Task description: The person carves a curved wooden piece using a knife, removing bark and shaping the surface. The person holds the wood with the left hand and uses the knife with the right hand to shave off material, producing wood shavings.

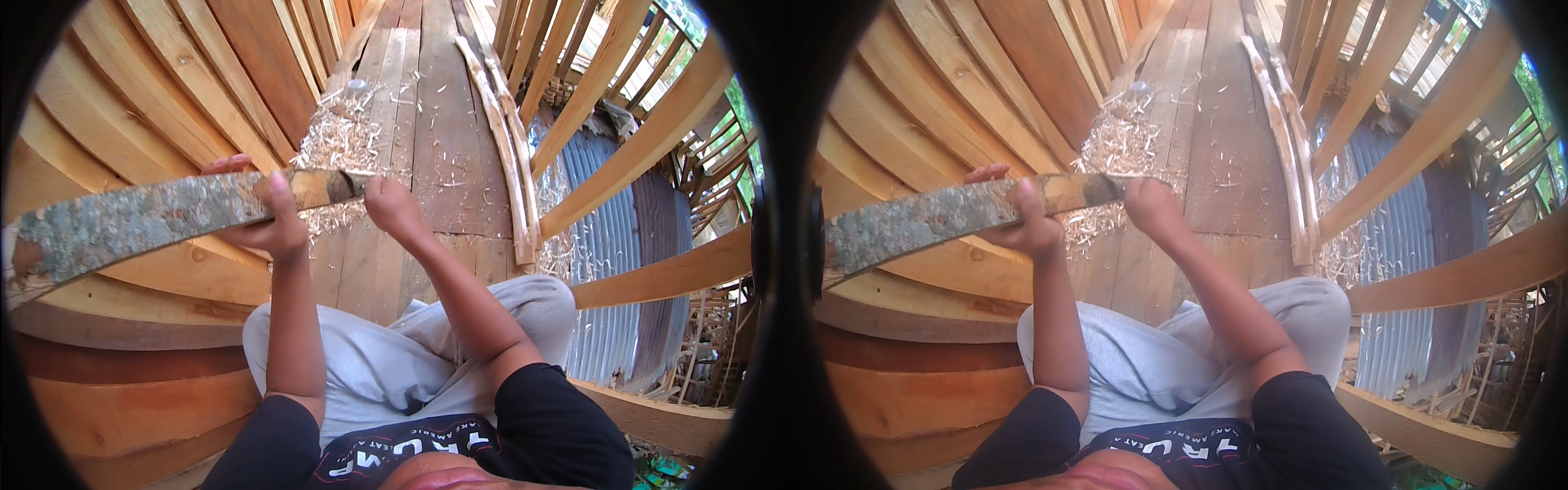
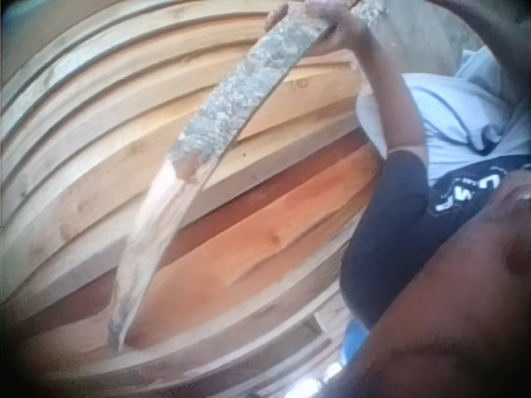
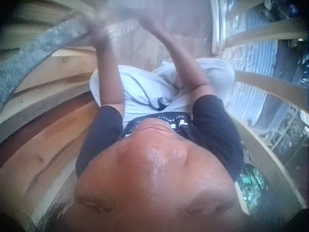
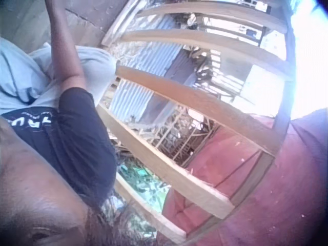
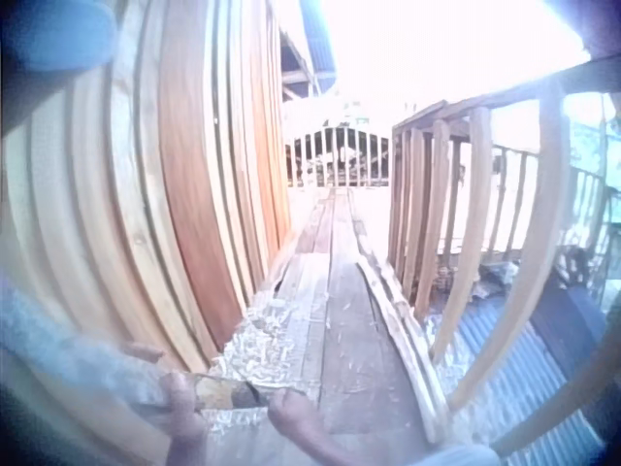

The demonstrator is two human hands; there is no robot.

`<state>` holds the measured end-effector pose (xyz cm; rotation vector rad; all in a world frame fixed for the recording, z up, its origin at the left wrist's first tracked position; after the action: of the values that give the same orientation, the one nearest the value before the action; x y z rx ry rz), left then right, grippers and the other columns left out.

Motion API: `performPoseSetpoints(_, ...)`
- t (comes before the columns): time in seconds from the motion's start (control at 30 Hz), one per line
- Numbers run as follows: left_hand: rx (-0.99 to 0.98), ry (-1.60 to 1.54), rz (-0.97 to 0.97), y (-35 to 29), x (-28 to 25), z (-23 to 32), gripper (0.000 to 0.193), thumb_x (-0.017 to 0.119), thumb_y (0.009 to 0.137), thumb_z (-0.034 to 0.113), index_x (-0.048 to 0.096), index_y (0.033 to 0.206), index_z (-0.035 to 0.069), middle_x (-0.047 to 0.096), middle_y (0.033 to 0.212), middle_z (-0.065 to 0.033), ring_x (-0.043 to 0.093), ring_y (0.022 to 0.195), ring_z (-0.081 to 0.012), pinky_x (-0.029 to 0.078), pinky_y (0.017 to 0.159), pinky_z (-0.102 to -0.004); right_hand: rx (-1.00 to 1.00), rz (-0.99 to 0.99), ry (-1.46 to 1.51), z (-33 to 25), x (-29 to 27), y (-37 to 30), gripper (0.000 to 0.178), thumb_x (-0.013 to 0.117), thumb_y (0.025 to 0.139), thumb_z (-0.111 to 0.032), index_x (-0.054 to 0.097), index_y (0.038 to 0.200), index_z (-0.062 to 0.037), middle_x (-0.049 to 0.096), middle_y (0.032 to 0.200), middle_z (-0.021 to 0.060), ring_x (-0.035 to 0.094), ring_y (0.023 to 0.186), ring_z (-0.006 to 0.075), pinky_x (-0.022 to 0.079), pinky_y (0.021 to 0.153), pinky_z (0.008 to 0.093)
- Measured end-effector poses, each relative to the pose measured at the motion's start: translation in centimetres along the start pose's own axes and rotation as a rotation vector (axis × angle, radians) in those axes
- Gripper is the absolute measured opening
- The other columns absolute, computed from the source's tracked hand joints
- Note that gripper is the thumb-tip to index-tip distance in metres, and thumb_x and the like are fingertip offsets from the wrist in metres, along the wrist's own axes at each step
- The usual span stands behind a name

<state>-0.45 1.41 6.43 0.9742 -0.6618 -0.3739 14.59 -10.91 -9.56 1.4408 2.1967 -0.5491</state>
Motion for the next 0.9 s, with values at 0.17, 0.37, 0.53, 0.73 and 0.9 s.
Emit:
performPoseSetpoints(0.17, -0.525, -0.279, 0.054, -0.9, -1.0, -1.5, 0.02, 0.057, 0.087, 0.006, 0.053, 0.107, 0.002, 0.055, 0.076, -0.0079, 0.057, 0.083, -0.022, 0.046, 0.092, -0.0442, 0.052, -0.031, 0.014, 0.7, -0.8, -0.8, 0.058, 0.03, 0.094, -0.035, 0.064, 0.096, 0.0118, 0.062, 0.099, 0.0358, 0.059, 0.099, 0.0486, 0.043, 0.094, 0.0511)
performPoseSetpoints(0.37, -0.433, -0.577, -0.192, -0.8, 0.9, -1.6, 0.011, 0.056, 0.089, 0.012, 0.047, 0.086, 0.006, 0.052, 0.076, -0.0088, 0.052, 0.074, -0.021, 0.045, 0.086, -0.0422, 0.068, 0.053, 0.122, 2.1, -3.0, 0.0, 0.061, 0.03, 0.093, -0.037, 0.063, 0.096, 0.0141, 0.061, 0.1, 0.0373, 0.058, 0.102, 0.0498, 0.042, 0.095, 0.0494)
performPoseSetpoints(0.53, -0.359, -0.661, -0.352, 0.9, 2.9, 0.3, 0.01, 0.054, 0.088, 0.012, 0.047, 0.086, 0.007, 0.052, 0.076, -0.0085, 0.051, 0.075, -0.0208, 0.043, 0.084, -0.0422, 0.09, 0.018, 0.151, 1.5, -5.2, -0.7, 0.062, 0.031, 0.093, -0.038, 0.062, 0.099, 0.0153, 0.06, 0.101, 0.0381, 0.058, 0.103, 0.0505, 0.042, 0.096, 0.05)
performPoseSetpoints(0.73, -0.409, -0.675, -0.458, 1.4, 4.2, 0.3, 0.006, 0.051, 0.089, 0.012, 0.048, 0.088, 0.006, 0.051, 0.077, -0.0073, 0.05, 0.077, -0.0202, 0.04, 0.083, -0.0406, 0.084, -0.008, 0.051, -0.1, -7.8, -2.8, 0.062, 0.031, 0.095, -0.038, 0.061, 0.1, 0.0155, 0.061, 0.098, 0.0377, 0.059, 0.1, 0.0494, 0.043, 0.092, 0.0496)
performPoseSetpoints(0.9, -0.401, -0.562, -0.492, 1.6, 4.3, -0.8, 0.006, 0.051, 0.089, 0.01, 0.048, 0.088, 0.004, 0.053, 0.074, -0.0092, 0.053, 0.074, -0.0202, 0.044, 0.079, -0.0384, 0.045, 0.097, 0.129, -1.7, -9.6, -1.8, 0.063, 0.029, 0.096, -0.039, 0.062, 0.096, 0.0147, 0.062, 0.092, 0.0362, 0.062, 0.095, 0.0473, 0.045, 0.088, 0.0494)
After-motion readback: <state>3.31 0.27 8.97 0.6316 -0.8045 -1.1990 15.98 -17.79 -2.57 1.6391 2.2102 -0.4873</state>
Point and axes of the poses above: each hand's wrist, its own y-axis towards the middle knuckle, its own x-axis out of the palm, z = x × y, the point moved 7 cm from there along y, towards the middle knuckle
